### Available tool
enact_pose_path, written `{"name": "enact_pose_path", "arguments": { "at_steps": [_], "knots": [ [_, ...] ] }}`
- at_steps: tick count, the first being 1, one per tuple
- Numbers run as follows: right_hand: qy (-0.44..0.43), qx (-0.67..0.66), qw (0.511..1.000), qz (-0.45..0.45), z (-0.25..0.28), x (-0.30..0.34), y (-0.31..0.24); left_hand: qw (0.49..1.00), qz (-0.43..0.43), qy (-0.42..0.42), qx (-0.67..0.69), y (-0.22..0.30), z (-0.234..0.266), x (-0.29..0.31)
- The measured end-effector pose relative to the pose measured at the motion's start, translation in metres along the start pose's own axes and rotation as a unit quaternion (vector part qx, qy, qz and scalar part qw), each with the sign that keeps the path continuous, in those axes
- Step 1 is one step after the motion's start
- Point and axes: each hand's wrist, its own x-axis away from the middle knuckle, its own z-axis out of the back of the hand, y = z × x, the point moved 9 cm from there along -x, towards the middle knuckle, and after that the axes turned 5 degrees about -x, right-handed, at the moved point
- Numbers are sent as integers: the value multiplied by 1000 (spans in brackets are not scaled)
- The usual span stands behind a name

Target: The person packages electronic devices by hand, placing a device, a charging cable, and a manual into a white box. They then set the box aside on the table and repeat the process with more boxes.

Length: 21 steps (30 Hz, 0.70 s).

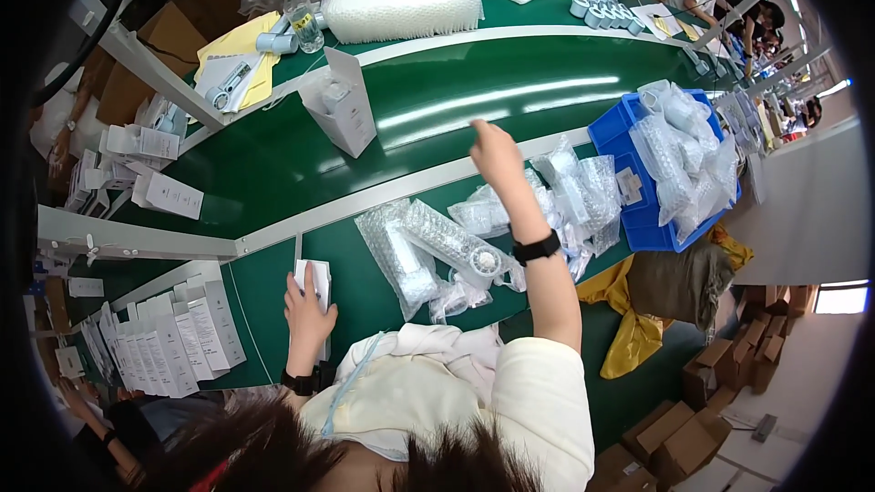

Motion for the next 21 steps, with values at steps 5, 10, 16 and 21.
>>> {"name": "enact_pose_path", "arguments": {
  "at_steps": [5, 10, 16, 21],
  "knots": [
    [-157, -12, 915, -372, -2, 97, 99, 999, 49, -14, 11, -15, -4, -3],
    [-34, 0, 937, -348, -49, 120, 149, 968, -160, 105, 163, 25, 49, -4],
    [190, -223, 907, -303, -51, 100, 148, 895, -289, 165, 298, 62, 74, 3],
    [272, -566, 734, -260, 8, 113, 114, 891, -201, 164, 374, 37, 44, -7]
  ]
}}
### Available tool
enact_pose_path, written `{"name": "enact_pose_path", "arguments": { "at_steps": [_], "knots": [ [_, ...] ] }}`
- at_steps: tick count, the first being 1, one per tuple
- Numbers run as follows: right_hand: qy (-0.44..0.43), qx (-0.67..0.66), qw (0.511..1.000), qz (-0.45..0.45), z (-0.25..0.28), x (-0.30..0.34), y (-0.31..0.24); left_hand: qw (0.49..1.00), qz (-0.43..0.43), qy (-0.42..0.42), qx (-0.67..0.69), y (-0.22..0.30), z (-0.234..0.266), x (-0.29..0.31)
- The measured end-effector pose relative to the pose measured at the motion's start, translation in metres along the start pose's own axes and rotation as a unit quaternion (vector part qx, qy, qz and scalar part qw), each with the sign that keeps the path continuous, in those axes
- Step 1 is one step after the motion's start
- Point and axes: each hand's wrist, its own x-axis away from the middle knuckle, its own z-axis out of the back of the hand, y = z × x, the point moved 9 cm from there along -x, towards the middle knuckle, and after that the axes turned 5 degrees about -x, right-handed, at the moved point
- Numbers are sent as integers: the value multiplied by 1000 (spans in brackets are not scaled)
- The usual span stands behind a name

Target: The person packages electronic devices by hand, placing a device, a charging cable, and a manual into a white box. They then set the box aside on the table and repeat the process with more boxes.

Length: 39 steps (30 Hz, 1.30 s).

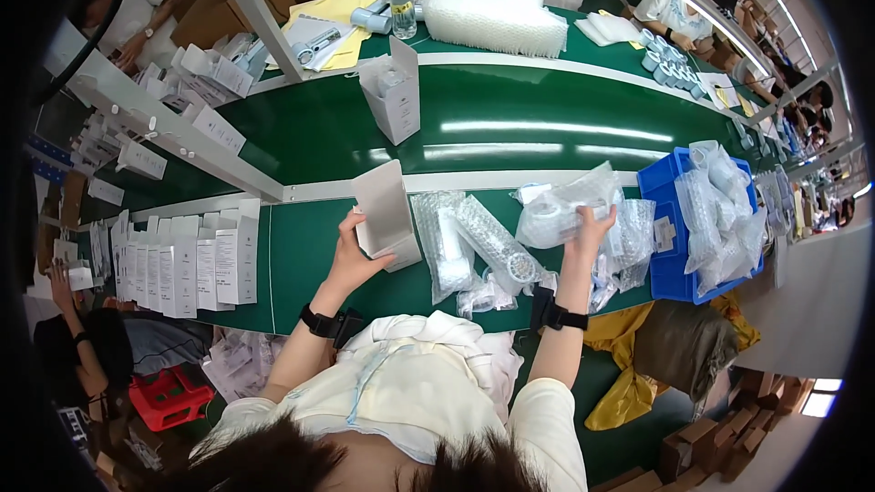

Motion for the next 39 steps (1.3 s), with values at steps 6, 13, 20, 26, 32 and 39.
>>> {"name": "enact_pose_path", "arguments": {
  "at_steps": [6, 13, 20, 26, 32, 39],
  "knots": [
    [-113, -191, 974, 51, -94, 106, -96, 1000, -21, -1, 20, -2, -4, 5],
    [-141, 214, 941, 223, -96, 75, -68, 996, -33, 1, -80, 24, 14, 5],
    [-220, 237, 896, 303, -131, 145, -104, 998, -39, 15, -48, 21, 13, 1],
    [-250, -313, 914, 61, -159, 180, -88, 999, -8, 38, 14, -5, -1, 10],
    [-515, 66, 819, 243, -212, 232, -24, 999, -13, 13, -48, 2, -5, 17],
    [-591, 253, 672, 368, -202, 222, -33, 999, 6, 30, -37, -30, 25, 49]
  ]
}}
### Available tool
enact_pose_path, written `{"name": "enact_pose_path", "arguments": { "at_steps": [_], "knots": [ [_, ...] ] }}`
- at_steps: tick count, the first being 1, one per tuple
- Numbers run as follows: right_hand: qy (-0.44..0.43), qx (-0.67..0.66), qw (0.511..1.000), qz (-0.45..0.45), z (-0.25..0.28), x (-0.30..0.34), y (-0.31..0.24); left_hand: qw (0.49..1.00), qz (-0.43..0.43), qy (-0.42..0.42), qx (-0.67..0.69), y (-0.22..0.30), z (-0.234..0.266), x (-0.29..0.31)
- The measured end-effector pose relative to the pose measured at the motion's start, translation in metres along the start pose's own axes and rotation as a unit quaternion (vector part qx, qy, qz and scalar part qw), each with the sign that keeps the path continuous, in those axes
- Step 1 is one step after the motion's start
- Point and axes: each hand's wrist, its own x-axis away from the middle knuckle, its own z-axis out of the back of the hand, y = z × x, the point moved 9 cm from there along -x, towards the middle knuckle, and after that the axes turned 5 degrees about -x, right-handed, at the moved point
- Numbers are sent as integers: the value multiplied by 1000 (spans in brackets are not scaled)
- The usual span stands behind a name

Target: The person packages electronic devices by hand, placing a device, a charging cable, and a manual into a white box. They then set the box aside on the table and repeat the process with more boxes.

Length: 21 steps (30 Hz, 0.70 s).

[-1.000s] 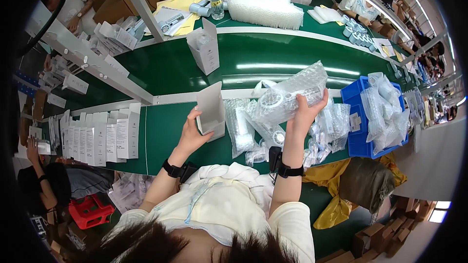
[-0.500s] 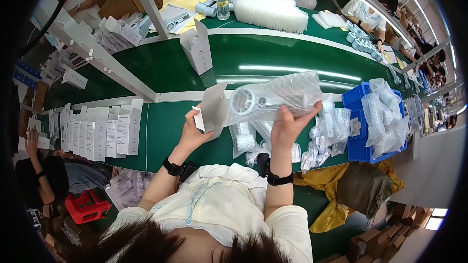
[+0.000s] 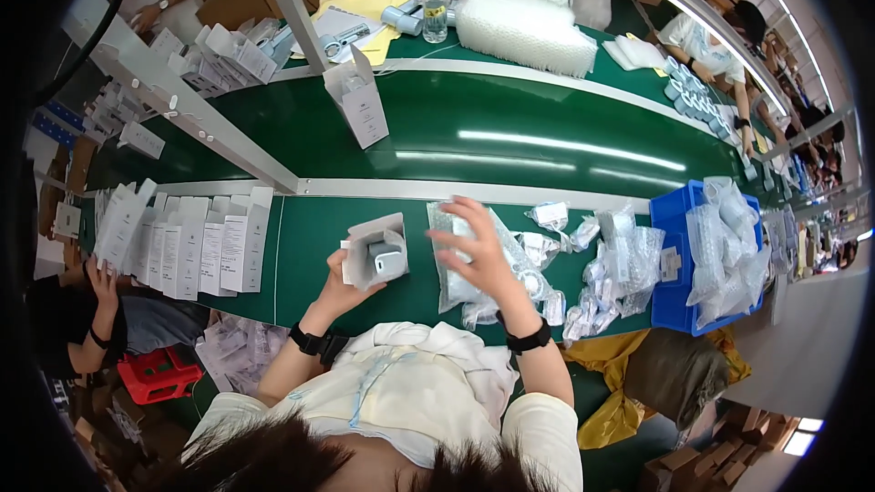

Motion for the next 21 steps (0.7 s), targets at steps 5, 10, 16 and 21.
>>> {"name": "enact_pose_path", "arguments": {
  "at_steps": [5, 10, 16, 21],
  "knots": [
    [-6, 345, 845, -407, 62, 80, 187, 998, -68, -13, -5, 16, 23, 4],
    [-92, 272, 864, -413, 50, 123, 264, 989, -94, 42, 107, 43, 45, -23],
    [-103, 378, 815, -428, 55, 112, 250, 993, -46, -81, -67, 67, 39, -44],
    [-37, 321, 836, -444, 95, 140, 270, 986, -21, -136, -97, 78, 52, -56]
  ]
}}
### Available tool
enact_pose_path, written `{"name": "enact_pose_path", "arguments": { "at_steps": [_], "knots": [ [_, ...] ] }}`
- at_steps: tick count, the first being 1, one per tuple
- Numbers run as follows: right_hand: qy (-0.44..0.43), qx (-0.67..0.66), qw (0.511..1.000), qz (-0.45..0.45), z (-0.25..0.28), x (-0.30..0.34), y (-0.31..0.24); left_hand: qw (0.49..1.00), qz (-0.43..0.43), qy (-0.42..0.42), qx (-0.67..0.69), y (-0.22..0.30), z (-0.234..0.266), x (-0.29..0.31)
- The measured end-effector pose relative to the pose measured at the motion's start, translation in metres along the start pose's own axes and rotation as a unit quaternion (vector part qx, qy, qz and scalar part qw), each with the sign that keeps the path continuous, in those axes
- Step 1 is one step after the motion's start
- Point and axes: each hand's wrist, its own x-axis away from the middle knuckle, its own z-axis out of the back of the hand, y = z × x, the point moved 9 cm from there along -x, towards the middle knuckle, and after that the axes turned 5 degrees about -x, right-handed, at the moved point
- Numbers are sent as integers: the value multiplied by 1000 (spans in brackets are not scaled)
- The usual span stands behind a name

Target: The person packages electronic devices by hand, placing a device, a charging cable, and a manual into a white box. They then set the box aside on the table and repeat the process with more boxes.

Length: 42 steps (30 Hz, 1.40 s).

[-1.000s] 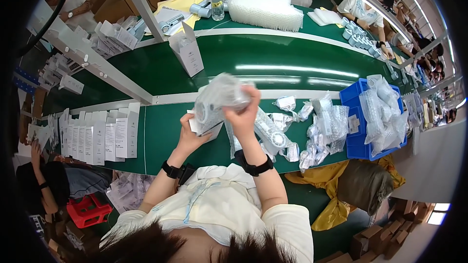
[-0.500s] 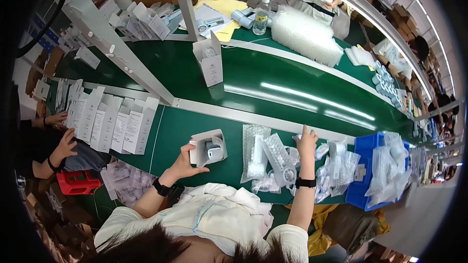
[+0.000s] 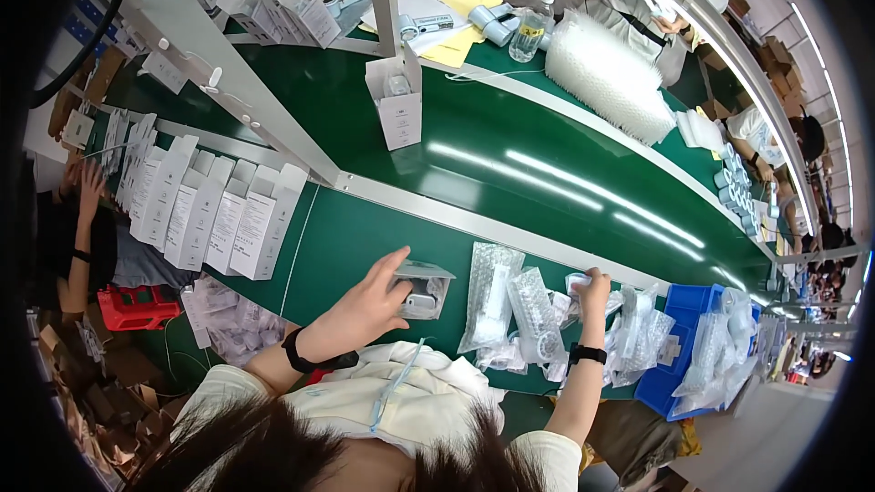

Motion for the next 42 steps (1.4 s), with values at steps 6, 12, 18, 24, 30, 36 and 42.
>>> {"name": "enact_pose_path", "arguments": {
  "at_steps": [6, 12, 18, 24, 30, 36, 42],
  "knots": [
    [88, -211, 972, 47, 87, 24, -81, 999, 10, 33, -6, -18, -9, 5],
    [120, -409, 822, 379, 165, 146, -283, 991, 95, 83, 53, -38, -2, -7],
    [-7, -184, 780, 598, 86, 210, -370, 983, 123, 106, 81, -44, 0, -9],
    [-7, -163, 743, 649, 82, 225, -370, 952, 122, 78, 269, -63, -3, 6],
    [-74, -350, 810, 464, 26, 169, -343, 876, 285, 197, -336, -204, 78, 96],
    [-30, -445, 809, 382, 50, 108, -341, 847, 365, 73, -379, -273, 20, 151],
    [146, -418, 833, 332, 97, -9, -311, 883, 359, 20, -301, -140, -38, 120]
  ]
}}
